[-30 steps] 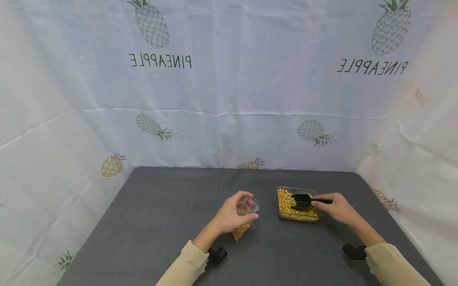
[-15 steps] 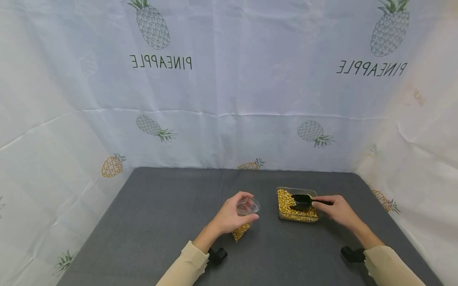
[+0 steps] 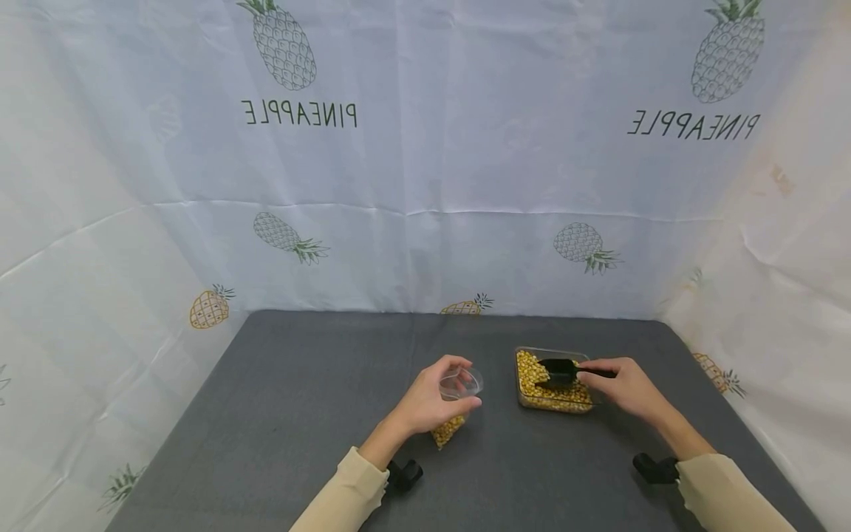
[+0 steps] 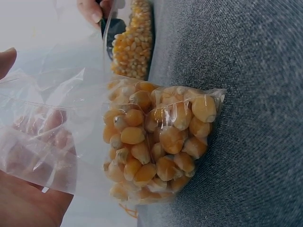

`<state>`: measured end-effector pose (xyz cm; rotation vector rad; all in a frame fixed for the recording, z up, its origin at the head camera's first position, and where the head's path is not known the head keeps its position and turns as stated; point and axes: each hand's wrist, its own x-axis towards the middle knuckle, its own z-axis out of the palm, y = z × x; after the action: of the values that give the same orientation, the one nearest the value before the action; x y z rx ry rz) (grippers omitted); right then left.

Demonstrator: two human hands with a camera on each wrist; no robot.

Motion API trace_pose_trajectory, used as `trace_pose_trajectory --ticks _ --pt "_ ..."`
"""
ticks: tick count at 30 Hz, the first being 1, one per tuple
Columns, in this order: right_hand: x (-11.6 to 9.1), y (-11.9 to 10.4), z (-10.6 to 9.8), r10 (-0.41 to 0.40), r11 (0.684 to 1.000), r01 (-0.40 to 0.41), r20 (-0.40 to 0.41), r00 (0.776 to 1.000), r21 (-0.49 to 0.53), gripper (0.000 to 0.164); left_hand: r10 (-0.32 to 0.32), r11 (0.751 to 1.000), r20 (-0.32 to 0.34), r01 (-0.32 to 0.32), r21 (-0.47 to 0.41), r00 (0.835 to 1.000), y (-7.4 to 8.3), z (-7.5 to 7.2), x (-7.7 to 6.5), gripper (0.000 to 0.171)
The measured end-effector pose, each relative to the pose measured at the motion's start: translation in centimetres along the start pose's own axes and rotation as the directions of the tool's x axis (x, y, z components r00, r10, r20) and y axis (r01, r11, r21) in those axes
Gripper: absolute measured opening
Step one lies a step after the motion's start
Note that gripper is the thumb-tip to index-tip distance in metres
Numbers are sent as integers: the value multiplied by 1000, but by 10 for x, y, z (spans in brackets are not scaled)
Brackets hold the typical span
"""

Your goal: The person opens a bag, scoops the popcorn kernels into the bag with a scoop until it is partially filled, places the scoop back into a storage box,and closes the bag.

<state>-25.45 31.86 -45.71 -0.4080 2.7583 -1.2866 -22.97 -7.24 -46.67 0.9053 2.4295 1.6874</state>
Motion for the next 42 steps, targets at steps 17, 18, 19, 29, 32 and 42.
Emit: trace_pose_trajectory --ticks 17,18,19,29,32,42 --pt "-1 -7 0 -30 999 29 37 999 17 42 -8 1000 1 8 2 1000 2 2 0 49" --pt "-1 -7 1 -23 1000 23 38 999 22 42 -9 1000 2 9 1 1000 1 2 0 49" --pt "-1 -8 1 -25 999 24 41 999 26 42 -10 1000 2 10 0 1000 1 2 0 49" --pt "-4 -5 1 -20 999 19 12 1000 43 42 -18 1000 0 18 0 1000 1 2 0 50" --pt "-6 -3 -1 1 998 -2 12 1000 63 43 -18 1000 0 18 1 1000 1 2 0 50" --pt "-15 1 -3 32 991 -29 -17 999 134 47 -6 1000 4 6 12 1000 0 1 0 51"
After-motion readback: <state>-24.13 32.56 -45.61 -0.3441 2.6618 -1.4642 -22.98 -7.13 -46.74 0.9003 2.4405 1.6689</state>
